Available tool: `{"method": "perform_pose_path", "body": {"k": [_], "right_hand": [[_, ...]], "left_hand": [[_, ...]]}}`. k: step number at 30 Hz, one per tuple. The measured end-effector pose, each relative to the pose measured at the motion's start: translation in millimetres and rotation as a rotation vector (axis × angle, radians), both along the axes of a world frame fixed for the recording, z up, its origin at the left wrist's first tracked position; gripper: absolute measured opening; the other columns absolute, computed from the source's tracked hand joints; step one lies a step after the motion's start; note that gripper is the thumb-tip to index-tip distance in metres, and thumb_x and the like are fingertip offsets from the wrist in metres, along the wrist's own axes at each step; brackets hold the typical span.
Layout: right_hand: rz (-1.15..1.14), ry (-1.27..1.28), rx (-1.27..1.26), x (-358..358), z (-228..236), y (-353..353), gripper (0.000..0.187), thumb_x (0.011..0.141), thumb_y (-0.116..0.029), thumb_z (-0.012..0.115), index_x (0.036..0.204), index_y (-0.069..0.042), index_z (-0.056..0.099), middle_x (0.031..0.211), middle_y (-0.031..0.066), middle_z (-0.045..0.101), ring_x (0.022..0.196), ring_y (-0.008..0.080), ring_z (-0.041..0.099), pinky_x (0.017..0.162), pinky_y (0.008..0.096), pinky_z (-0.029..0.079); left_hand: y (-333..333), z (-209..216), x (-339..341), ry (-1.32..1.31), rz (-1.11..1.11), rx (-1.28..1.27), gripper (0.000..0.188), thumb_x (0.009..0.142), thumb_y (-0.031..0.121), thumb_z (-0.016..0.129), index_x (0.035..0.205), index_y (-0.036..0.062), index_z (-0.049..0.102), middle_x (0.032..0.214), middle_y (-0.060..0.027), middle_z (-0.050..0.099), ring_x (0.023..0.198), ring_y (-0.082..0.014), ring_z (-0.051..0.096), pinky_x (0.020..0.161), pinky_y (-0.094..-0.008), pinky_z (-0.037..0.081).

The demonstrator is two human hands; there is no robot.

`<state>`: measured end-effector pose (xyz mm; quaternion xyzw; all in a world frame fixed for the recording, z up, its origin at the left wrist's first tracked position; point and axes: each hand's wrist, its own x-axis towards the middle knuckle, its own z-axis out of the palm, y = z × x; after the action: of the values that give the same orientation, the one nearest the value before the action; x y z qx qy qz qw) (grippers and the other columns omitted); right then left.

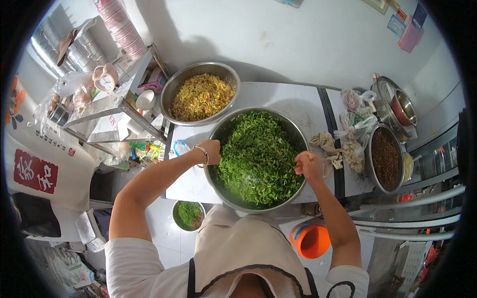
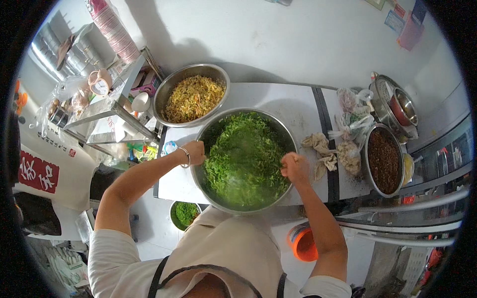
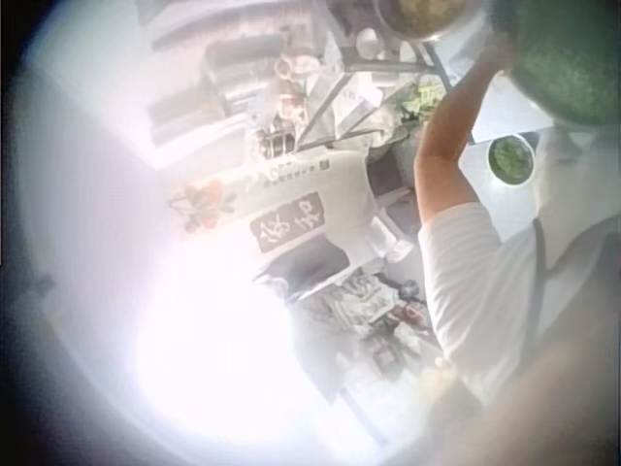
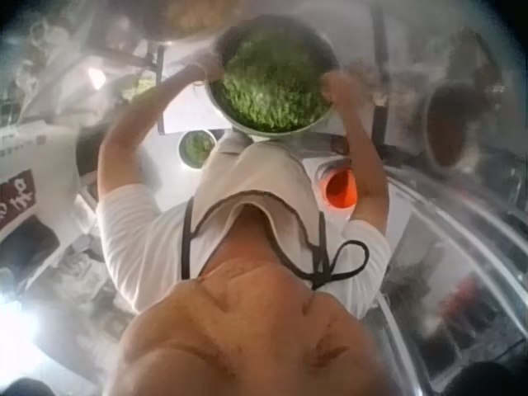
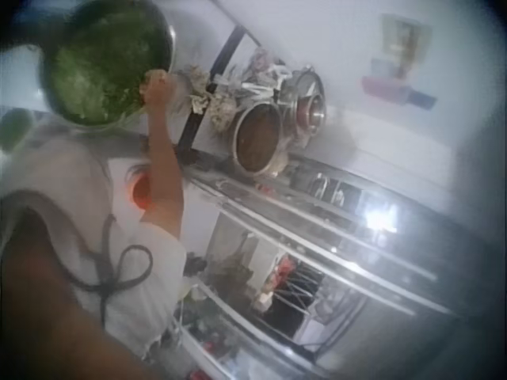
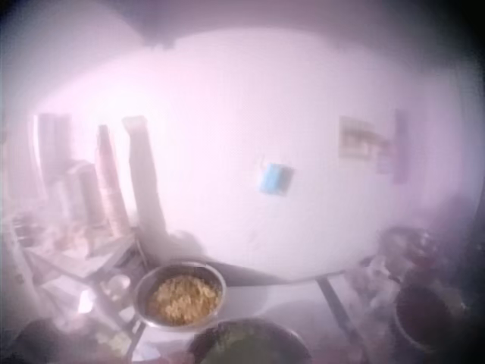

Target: The person mixes chopped green vegetables in a large metal bowl using chopsticks. They add a white powder from a packet and continue mixing the contents thoroughly.

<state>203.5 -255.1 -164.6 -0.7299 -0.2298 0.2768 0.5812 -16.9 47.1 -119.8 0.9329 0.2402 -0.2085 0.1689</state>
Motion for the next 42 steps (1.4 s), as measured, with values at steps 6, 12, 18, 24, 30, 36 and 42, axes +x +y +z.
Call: {"method": "perform_pose_path", "body": {"k": [6, 12, 18, 24, 30, 36, 42], "right_hand": [[0.21, -0.21, 0.022, -21, 73, 47, 0.029, 0.09, -0.021, 0.049, 0.077, 0.0, 0.065, 0.059, 0.007, 0.061, 0.051, 0.0137, 0.06, 0.047, 0.0289, 0.046], [0.377, -0.493, -0.276, -13, 146, 42, 0.028, 0.091, -0.016, 0.046, 0.075, -0.001, 0.064, 0.061, 0.0071, 0.06, 0.05, 0.0125, 0.06, 0.044, 0.026, 0.047], [-0.107, 0.084, -0.117, -1, -5, -18, 0.026, 0.085, -0.019, 0.055, 0.07, 0.0, 0.063, 0.055, 0.0091, 0.058, 0.046, 0.0154, 0.057, 0.044, 0.0307, 0.046], [-0.029, 0.084, -0.007, -13, 3, 21, 0.025, 0.087, -0.021, 0.052, 0.08, 0.002, 0.061, 0.063, 0.0129, 0.06, 0.044, 0.0162, 0.059, 0.041, 0.0297, 0.053], [0.141, -0.12, -0.038, -17, 86, 53, 0.026, 0.09, -0.02, 0.049, 0.08, 0.0, 0.063, 0.061, 0.0088, 0.059, 0.048, 0.0161, 0.059, 0.044, 0.0308, 0.049], [0.323, -0.236, -0.3, -9, 124, 20, 0.029, 0.091, -0.021, 0.046, 0.076, -0.001, 0.06, 0.065, 0.0087, 0.062, 0.05, 0.0156, 0.063, 0.045, 0.0268, 0.052], [-0.092, 0.361, -0.157, -39, 8, -12, 0.021, 0.084, -0.017, 0.052, 0.078, 0.001, 0.061, 0.067, 0.0162, 0.062, 0.047, 0.022, 0.063, 0.043, 0.0321, 0.056]], "left_hand": [[-15, 52, 27, 0.033, -0.138, 0.051, 0.025, 0.071, 0.016, 0.058, 0.082, -0.0061, 0.065, 0.084, -0.0275, 0.065, 0.083, -0.0406, 0.064, 0.075, -0.0437, 0.052], [-11, 108, 29, 0.167, -0.252, 0.15, 0.028, 0.071, 0.018, 0.062, 0.086, -0.0045, 0.067, 0.085, -0.0233, 0.067, 0.083, -0.0383, 0.065, 0.073, -0.043, 0.053], [-3, 1, -14, 0.237, -0.148, 0.07, 0.033, 0.07, 0.017, 0.062, 0.095, -0.0044, 0.066, 0.092, -0.0269, 0.065, 0.091, -0.0374, 0.065, 0.076, -0.0426, 0.052], [6, -20, -9, -0.036, -0.053, -0.045, 0.02, 0.073, 0.021, 0.065, 0.063, 0.0056, 0.072, 0.056, -0.0161, 0.062, 0.056, -0.0282, 0.062, 0.054, -0.0401, 0.049], [-5, 69, 38, -0.004, -0.142, -0.006, 0.022, 0.068, 0.014, 0.063, 0.072, -0.0069, 0.067, 0.074, -0.0245, 0.065, 0.07, -0.0352, 0.065, 0.068, -0.0416, 0.052], [5, 99, 26, 0.208, -0.309, 0.162, 0.023, 0.067, 0.014, 0.062, 0.077, -0.0063, 0.068, 0.076, -0.0232, 0.066, 0.074, -0.0355, 0.066, 0.066, -0.0412, 0.053], [2, -12, -12, 0.258, -0.153, -0.135, 0.02, 0.07, 0.016, 0.067, 0.077, -0.0028, 0.071, 0.071, -0.019, 0.067, 0.069, -0.0304, 0.067, 0.061, -0.0385, 0.051]]}}
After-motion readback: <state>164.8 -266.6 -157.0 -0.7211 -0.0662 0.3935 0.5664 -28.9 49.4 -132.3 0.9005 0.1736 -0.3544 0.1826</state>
